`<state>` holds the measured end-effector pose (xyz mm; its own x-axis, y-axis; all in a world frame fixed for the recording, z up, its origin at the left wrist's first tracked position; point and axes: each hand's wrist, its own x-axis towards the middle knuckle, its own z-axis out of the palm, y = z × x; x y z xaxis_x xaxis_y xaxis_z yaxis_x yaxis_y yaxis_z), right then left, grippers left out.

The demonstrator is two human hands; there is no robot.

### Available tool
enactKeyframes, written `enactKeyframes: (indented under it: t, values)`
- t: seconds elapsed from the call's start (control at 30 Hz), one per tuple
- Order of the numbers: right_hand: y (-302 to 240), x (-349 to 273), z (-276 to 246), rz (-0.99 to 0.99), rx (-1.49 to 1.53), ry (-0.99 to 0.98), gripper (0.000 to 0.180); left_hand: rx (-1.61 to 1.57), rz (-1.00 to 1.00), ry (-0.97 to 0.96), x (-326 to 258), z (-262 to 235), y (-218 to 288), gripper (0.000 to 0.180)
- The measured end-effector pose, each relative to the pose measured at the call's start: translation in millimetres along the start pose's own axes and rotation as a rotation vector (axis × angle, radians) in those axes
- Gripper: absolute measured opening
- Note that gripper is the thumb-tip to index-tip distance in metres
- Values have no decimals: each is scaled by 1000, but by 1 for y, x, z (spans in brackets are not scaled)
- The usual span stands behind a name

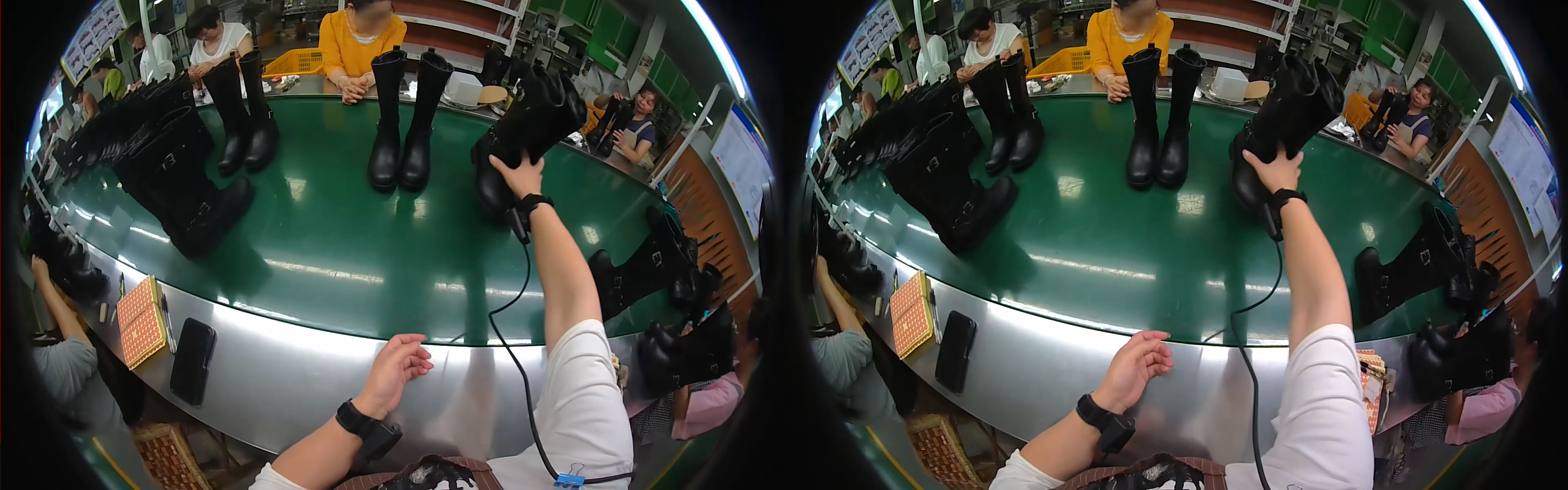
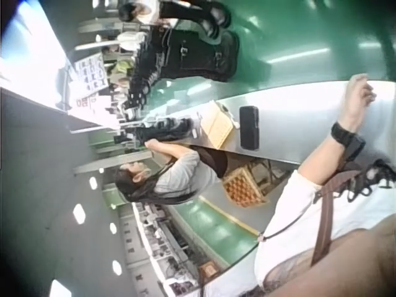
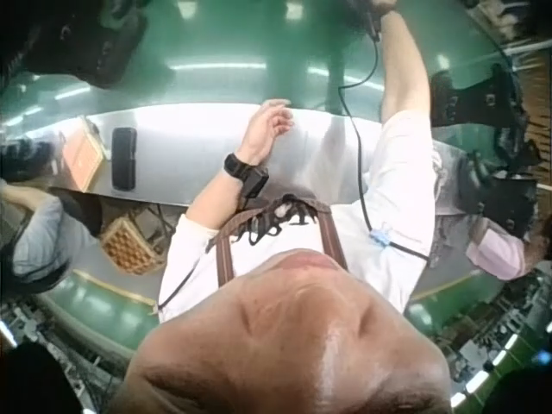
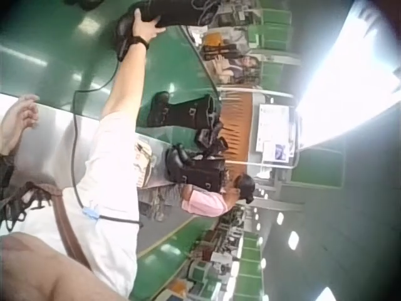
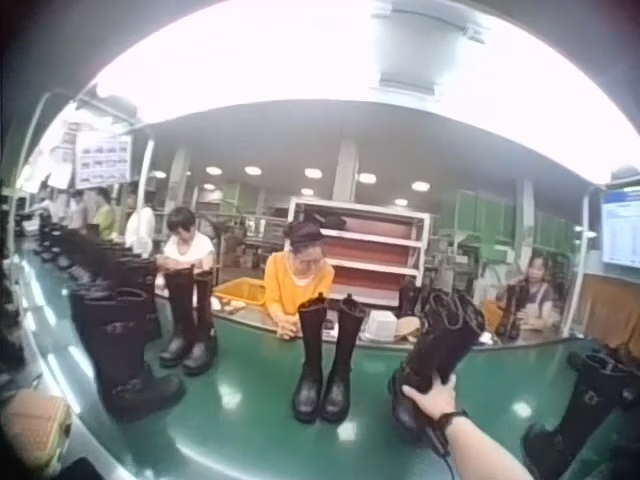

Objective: The recorder is inspecting and cleaning black boots on a shoe manufacturing assembly line.

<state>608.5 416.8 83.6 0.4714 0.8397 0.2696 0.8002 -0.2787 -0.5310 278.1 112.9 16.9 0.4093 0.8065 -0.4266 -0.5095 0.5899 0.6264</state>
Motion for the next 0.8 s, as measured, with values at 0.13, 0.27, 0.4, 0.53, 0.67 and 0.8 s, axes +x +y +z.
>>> enactKeyframes:
  t: [0.13,0.27,0.4,0.53,0.67,0.8]
  values:
    - [34,-30,72,-52,-477,-244,99,29,-29,33,2,2,2,24]
    - [41,-36,76,-141,-511,-237,92,84,-13,39,2,4,-1,23]
    - [26,-64,53,-91,-476,-390,89,109,17,-14,2,3,1,21]
    - [34,-142,20,-406,-441,-467,70,89,17,-40,3,-1,1,21]
    - [58,-202,-59,-607,-358,-489,54,109,44,-53,8,-5,-1,22]
    - [84,-196,-180,-581,-486,-14,61,94,70,-65,12,-4,-6,20]
